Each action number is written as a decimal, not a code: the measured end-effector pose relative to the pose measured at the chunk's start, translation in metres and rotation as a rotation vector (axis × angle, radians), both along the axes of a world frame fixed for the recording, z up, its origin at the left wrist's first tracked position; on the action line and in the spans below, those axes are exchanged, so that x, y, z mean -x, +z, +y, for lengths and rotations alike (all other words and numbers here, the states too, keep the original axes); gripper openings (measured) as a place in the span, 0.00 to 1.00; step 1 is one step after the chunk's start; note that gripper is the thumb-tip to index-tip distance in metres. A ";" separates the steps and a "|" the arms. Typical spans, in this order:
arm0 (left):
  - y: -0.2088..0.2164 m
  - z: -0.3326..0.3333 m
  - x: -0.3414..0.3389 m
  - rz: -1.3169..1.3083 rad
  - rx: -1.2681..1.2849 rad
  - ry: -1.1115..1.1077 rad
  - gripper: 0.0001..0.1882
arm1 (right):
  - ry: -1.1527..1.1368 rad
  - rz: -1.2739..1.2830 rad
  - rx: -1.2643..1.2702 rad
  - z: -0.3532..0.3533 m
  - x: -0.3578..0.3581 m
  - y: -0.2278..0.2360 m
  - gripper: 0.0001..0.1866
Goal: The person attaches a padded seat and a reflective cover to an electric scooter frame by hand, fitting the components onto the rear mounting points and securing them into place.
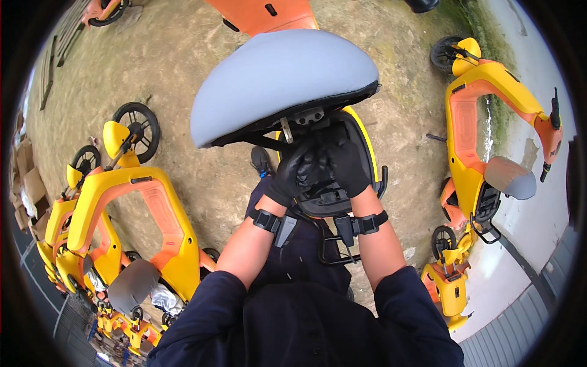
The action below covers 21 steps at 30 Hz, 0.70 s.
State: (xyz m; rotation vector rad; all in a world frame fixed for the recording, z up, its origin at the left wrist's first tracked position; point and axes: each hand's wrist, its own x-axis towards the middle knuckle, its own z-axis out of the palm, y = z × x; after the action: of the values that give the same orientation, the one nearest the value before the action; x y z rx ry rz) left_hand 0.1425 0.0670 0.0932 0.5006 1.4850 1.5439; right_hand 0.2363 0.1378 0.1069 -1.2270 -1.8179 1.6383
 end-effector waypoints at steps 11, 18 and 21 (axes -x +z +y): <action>-0.006 -0.013 0.036 -0.844 -0.008 -0.204 0.12 | -0.251 0.414 0.516 0.006 -0.004 0.000 0.09; -0.056 -0.041 0.090 1.049 0.034 -0.322 0.14 | -0.864 1.327 1.461 0.076 -0.021 -0.016 0.12; -0.056 -0.056 0.122 0.883 0.407 -0.341 0.11 | -1.050 1.323 1.220 0.127 -0.088 -0.015 0.12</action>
State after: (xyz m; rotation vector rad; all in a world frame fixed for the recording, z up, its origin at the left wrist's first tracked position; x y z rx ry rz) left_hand 0.0209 0.0111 0.0368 1.2064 2.1526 0.7158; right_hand 0.3248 0.2646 0.0917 -0.6909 0.6533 1.8898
